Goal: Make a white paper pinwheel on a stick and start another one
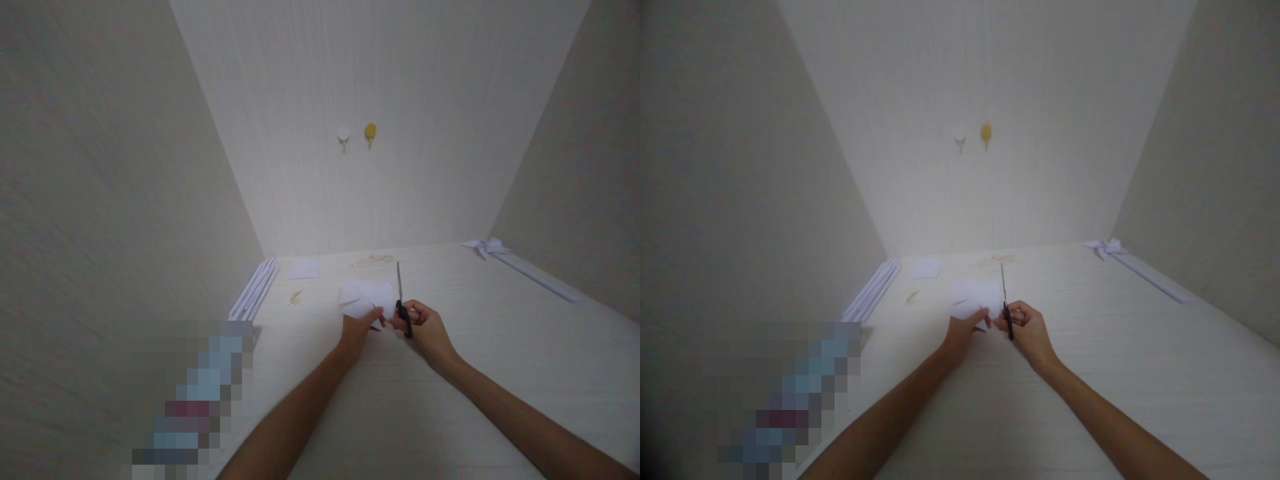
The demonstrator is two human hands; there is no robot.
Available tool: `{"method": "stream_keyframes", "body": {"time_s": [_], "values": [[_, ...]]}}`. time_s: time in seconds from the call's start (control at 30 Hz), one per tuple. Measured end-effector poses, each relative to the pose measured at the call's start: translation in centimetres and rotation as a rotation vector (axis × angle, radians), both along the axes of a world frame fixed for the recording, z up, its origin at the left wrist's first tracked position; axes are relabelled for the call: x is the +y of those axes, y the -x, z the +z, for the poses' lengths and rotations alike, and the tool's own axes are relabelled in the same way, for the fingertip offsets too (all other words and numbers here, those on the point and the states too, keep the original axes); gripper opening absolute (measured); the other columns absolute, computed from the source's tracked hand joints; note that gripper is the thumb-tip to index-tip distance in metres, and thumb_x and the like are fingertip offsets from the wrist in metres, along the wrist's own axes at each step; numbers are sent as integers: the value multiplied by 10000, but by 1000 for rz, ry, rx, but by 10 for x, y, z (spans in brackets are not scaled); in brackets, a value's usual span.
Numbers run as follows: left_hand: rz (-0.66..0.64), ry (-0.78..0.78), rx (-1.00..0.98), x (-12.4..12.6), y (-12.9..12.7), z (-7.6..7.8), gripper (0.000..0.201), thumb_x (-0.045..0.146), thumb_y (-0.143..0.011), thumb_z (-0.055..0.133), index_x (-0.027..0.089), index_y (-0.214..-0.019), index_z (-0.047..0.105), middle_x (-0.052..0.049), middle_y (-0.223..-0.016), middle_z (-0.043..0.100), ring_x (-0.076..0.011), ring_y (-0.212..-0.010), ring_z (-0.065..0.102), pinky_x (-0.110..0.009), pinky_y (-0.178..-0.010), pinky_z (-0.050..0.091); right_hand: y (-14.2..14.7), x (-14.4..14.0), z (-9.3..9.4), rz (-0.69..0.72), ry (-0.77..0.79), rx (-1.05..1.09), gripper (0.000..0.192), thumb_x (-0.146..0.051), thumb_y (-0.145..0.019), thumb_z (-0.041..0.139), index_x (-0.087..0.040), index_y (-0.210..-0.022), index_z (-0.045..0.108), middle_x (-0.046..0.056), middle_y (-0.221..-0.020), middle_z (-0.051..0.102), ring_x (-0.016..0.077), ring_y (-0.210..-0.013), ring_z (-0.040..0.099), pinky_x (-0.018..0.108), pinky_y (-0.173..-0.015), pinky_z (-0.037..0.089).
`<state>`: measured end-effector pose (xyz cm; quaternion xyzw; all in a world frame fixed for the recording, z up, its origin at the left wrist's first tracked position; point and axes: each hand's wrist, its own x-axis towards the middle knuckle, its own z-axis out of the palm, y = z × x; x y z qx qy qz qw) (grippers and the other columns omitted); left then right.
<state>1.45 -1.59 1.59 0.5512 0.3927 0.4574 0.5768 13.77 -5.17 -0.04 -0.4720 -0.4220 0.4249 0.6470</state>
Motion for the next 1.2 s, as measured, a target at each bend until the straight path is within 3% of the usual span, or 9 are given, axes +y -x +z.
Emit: {"method": "stream_keyframes", "body": {"time_s": [0.37,0.7,0.9,1.03,1.2], "values": [[-16,-80,-9,0,0,-3,247,280,-623,563,149,-419,515,6,-489,532,-97,-504,490,-218,-541,406,0,-1,1,-28,2,-61,316,-282,-448,758,-166,-595,504,-31,-489,544,81,-422,450,195,-396,297],[-49,28,20,-2,-2,0,158,264,-587,578,148,-482,557,4,-521,560,-102,-498,504,-207,-462,424,-4,0,-4,-67,-41,-121,311,-279,-461,755,-171,-596,496,-55,-475,501,72,-423,429,195,-408,291],[-9,28,17,-2,-2,0,142,246,-604,569,147,-502,560,8,-533,560,-93,-482,502,-201,-457,429,-2,1,0,-39,30,-83,330,-320,-444,749,-176,-581,485,-53,-458,507,73,-395,415,197,-388,264],[50,12,-34,4,2,0,187,282,-641,539,145,-515,550,-7,-548,565,-107,-514,533,-205,-470,438,-2,-2,6,17,123,-104,293,-357,-486,715,-167,-595,520,-38,-468,523,68,-391,409,190,-371,258],[177,60,-204,24,10,-8,172,302,-656,528,132,-643,544,-25,-639,586,-127,-555,581,-217,-480,444,-6,-5,7,190,194,-104,282,-410,-579,645,-151,-628,545,13,-561,593,65,-416,431,175,-357,268]]}}
